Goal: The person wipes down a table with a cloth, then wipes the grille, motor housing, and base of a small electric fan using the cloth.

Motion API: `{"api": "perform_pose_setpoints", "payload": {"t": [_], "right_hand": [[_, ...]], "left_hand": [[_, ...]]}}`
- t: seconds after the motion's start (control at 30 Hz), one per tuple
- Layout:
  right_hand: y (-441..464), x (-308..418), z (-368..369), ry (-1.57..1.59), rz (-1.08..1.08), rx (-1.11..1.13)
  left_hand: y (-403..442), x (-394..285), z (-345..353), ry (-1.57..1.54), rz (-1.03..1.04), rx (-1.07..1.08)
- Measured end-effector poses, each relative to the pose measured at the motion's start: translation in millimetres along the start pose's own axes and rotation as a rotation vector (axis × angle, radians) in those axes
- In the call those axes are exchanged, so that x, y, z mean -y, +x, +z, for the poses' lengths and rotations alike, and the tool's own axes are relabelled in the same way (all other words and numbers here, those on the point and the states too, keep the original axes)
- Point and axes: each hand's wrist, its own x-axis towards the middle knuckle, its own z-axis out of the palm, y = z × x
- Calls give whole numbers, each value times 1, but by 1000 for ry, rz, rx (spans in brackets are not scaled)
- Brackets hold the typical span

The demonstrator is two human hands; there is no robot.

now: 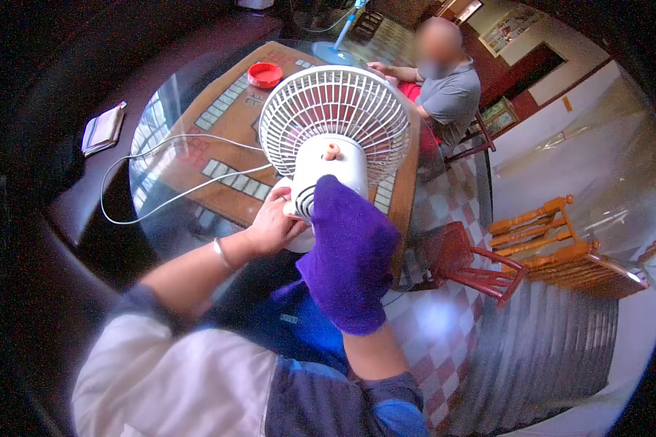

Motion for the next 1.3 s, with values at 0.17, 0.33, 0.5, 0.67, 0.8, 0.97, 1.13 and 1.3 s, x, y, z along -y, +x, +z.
{"api": "perform_pose_setpoints", "payload": {"t": [0.17,0.33,0.5,0.67,0.8,0.97,1.13,1.3], "right_hand": [[-18,-5,29,181,27,211],[-52,0,44,102,158,161],[-40,10,23,-40,351,220],[-44,-6,40,-75,474,56],[-46,-13,38,-156,453,-47],[-41,-13,18,-237,367,-71],[-11,-17,-2,-383,260,29],[-32,-4,9,-435,325,166]], "left_hand": [[-2,7,4,-39,16,-29],[-1,5,6,-19,26,-30],[-2,0,8,-33,-30,-50],[3,-10,4,-20,-45,-50],[0,-13,3,-13,78,-63],[-2,-9,4,-119,56,-115],[0,-11,3,-171,12,-77],[-1,-11,-3,-192,-3,-27]]}}
